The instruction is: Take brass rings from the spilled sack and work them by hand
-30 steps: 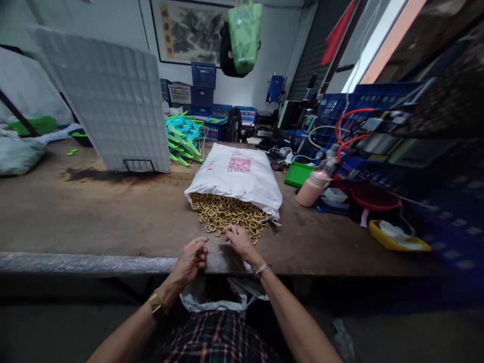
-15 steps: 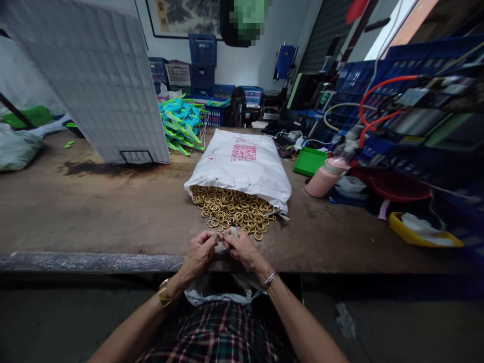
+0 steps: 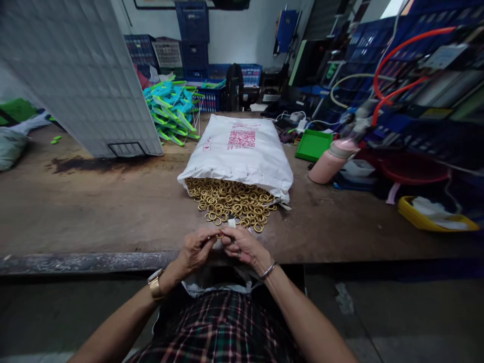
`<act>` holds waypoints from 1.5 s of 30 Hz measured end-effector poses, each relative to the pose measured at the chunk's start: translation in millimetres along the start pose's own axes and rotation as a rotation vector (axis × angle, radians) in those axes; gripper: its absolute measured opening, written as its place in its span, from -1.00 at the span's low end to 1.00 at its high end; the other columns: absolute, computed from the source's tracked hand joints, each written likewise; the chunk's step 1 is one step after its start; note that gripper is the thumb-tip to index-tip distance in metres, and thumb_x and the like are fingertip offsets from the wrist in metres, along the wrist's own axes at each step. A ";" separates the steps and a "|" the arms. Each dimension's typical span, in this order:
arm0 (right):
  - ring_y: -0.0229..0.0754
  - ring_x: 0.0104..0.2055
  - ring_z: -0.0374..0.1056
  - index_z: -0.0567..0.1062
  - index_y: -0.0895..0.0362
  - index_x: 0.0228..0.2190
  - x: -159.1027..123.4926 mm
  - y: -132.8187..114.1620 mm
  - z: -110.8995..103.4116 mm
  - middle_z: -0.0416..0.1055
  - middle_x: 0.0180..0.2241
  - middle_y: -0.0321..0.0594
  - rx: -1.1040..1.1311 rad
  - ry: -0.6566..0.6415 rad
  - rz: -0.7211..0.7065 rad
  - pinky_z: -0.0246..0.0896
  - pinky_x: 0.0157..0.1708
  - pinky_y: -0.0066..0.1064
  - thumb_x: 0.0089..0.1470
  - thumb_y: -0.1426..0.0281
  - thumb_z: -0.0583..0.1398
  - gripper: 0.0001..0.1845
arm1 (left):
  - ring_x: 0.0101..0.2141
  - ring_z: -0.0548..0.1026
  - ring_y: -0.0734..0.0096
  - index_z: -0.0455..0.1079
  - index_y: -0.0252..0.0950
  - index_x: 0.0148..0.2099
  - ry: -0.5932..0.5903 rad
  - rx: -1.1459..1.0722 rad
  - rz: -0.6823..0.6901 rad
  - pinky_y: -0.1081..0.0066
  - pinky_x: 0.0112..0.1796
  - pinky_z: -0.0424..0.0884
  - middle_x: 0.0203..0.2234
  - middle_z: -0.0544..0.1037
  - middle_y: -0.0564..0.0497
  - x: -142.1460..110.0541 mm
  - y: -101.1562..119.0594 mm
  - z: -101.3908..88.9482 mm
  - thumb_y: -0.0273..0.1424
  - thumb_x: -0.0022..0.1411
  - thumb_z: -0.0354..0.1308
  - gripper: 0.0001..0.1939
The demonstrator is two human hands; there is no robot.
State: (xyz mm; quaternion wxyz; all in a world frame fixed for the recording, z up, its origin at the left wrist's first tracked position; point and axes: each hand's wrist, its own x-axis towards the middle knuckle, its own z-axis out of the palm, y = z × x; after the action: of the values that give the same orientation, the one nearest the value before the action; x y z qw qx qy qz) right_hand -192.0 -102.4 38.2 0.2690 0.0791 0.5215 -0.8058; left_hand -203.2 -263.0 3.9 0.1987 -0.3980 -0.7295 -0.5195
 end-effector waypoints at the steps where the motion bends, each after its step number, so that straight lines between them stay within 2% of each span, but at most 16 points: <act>1: -0.53 -0.77 -0.22 0.21 0.12 -0.51 -0.2 0.8 0.7 0.08 -0.73 -0.55 -0.029 0.010 -0.001 -0.31 -0.77 -0.63 -0.19 0.25 0.24 -0.69 | -0.26 0.50 0.41 0.38 -0.27 -0.11 -0.012 0.013 -0.014 0.41 -0.23 0.41 -0.29 0.56 -0.06 0.2 0.3 -1.3 -0.51 0.20 0.01 -0.78; 3: -0.51 -0.77 -0.20 0.21 0.11 -0.52 0.1 3.3 1.9 0.10 -0.73 -0.53 -0.150 0.055 -0.011 -0.33 -0.77 -0.60 -0.15 0.22 0.19 -0.71 | -0.27 0.50 0.40 0.40 -0.27 -0.15 -0.034 0.016 -0.092 0.40 -0.22 0.40 -0.30 0.56 -0.06 0.2 2.6 -3.4 -0.46 0.20 0.03 -0.81; 5: -0.48 -0.77 -0.16 0.22 0.12 -0.56 1.1 7.0 2.4 0.12 -0.73 -0.49 -0.357 0.158 -0.057 -0.33 -0.76 -0.57 -0.09 0.21 0.13 -0.74 | -0.31 0.50 0.41 0.42 -0.28 -0.20 -0.050 -0.015 -0.234 0.42 -0.25 0.39 -0.34 0.57 -0.04 -0.7 6.6 -4.6 -0.43 0.20 0.03 -0.83; 8: -0.43 -0.70 -0.03 0.26 0.14 -0.60 1.9 13.4 3.1 0.16 -0.69 -0.44 -0.665 0.298 -0.246 -0.18 -0.71 -0.55 -0.02 0.25 0.08 -0.75 | -0.44 0.45 0.46 0.44 -0.31 -0.30 -0.035 -0.131 -0.511 0.48 -0.37 0.35 -0.47 0.54 0.02 -2.9 14.2 -4.1 -0.39 0.17 0.04 -0.84; 10: -0.40 -0.62 0.04 0.29 0.14 -0.59 1.6 17.1 4.5 0.19 -0.65 -0.41 -0.767 0.307 -0.364 -0.08 -0.63 -0.55 0.01 0.23 0.06 -0.73 | -0.51 0.40 0.49 0.42 -0.34 -0.38 -0.003 -0.233 -0.657 0.50 -0.44 0.30 -0.55 0.50 0.05 -4.8 19.0 -2.1 -0.36 0.13 0.06 -0.83; 15: -0.34 -0.55 0.08 0.28 0.14 -0.63 2.6 24.7 9.6 0.19 -0.64 -0.38 -0.795 0.280 -0.434 -0.02 -0.55 -0.51 -0.02 0.21 0.09 -0.70 | -0.59 0.26 0.59 0.36 -0.37 -0.44 0.049 -0.493 -0.881 0.55 -0.52 0.19 -0.62 0.39 0.09 -8.3 28.2 1.8 -0.28 0.04 0.14 -0.78; 19: -0.35 -0.60 0.02 0.27 0.12 -0.67 1.8 28.6 12.0 0.16 -0.70 -0.38 -0.723 0.279 -0.407 -0.09 -0.61 -0.51 -0.01 0.24 0.08 -0.70 | -0.70 0.10 0.70 0.31 -0.36 -0.40 0.010 -0.704 -1.041 0.59 -0.67 -0.03 -0.64 0.34 0.13 -11.3 33.1 -0.9 -0.17 0.00 0.18 -0.68; 24: -0.36 -0.62 0.03 0.28 0.13 -0.68 -2.6 32.0 13.4 0.18 -0.70 -0.37 -0.697 0.258 -0.410 -0.10 -0.62 -0.51 -0.02 0.24 0.10 -0.68 | -0.69 0.11 0.74 0.26 -0.34 -0.36 -0.008 -0.925 -1.066 0.61 -0.69 -0.09 -0.56 0.34 0.12 -20.8 35.0 -2.7 -0.17 0.05 0.16 -0.69; 29: -0.37 -0.64 0.01 0.27 0.13 -0.68 -2.5 33.3 13.2 0.15 -0.71 -0.38 -0.730 0.221 -0.396 -0.09 -0.61 -0.51 0.02 0.26 0.05 -0.68 | -0.70 0.08 0.75 0.22 -0.34 -0.38 0.037 -0.984 -1.053 0.62 -0.70 -0.10 -0.58 0.30 0.13 -25.2 38.3 -0.9 -0.18 0.06 0.16 -0.69; 32: -0.34 -0.61 0.06 0.29 0.13 -0.61 -0.8 33.7 10.3 0.19 -0.67 -0.37 -0.773 0.262 -0.443 -0.05 -0.59 -0.51 0.05 0.28 0.01 -0.72 | -0.71 0.08 0.75 0.19 -0.32 -0.39 0.083 -1.001 -1.059 0.63 -0.70 -0.10 -0.60 0.29 0.15 -23.6 40.2 0.5 -0.17 0.04 0.17 -0.67; 35: -0.32 -0.58 0.09 0.30 0.12 -0.55 -2.1 36.7 6.0 0.21 -0.63 -0.35 -0.976 0.304 -0.537 -0.05 -0.55 -0.49 0.05 0.34 0.01 -0.80 | -0.71 0.08 0.74 0.17 -0.31 -0.40 0.138 -0.980 -1.053 0.62 -0.70 -0.09 -0.60 0.30 0.16 -23.0 39.3 3.0 -0.14 0.01 0.19 -0.64; 37: -0.31 -0.57 0.09 0.29 0.11 -0.54 -5.1 39.9 3.9 0.21 -0.62 -0.35 -1.140 0.237 -0.575 -0.07 -0.52 -0.48 0.03 0.42 0.00 -0.84 | -0.71 0.08 0.74 0.18 -0.31 -0.40 0.152 -0.955 -1.029 0.62 -0.70 -0.07 -0.60 0.29 0.16 -23.9 37.2 5.3 -0.12 0.01 0.18 -0.62; 40: -0.29 -0.55 0.11 0.30 0.11 -0.50 -9.6 44.1 3.0 0.25 -0.59 -0.32 -1.309 0.166 -0.567 -0.08 -0.49 -0.46 -0.06 0.54 -0.03 -0.84 | -0.70 0.07 0.73 0.20 -0.31 -0.39 0.144 -0.903 -1.006 0.62 -0.69 -0.07 -0.60 0.29 0.16 -25.5 34.0 8.8 -0.10 0.02 0.17 -0.62; 45: -0.25 -0.52 0.16 0.34 0.12 -0.42 -9.7 46.9 3.1 0.34 -0.55 -0.27 -1.471 0.219 -0.528 -0.10 -0.47 -0.44 -0.14 0.58 -0.03 -0.76 | -0.70 0.08 0.71 0.20 -0.30 -0.40 0.133 -0.773 -0.998 0.60 -0.67 -0.05 -0.63 0.28 0.17 -25.0 32.5 10.0 -0.05 0.00 0.15 -0.59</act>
State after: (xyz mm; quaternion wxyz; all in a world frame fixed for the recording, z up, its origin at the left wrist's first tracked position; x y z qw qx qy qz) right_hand -159.1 -116.3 6.2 -0.0010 -0.1666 0.9458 -0.2787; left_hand -161.3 -258.6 2.0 -0.1806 -0.0199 -0.5730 -0.7991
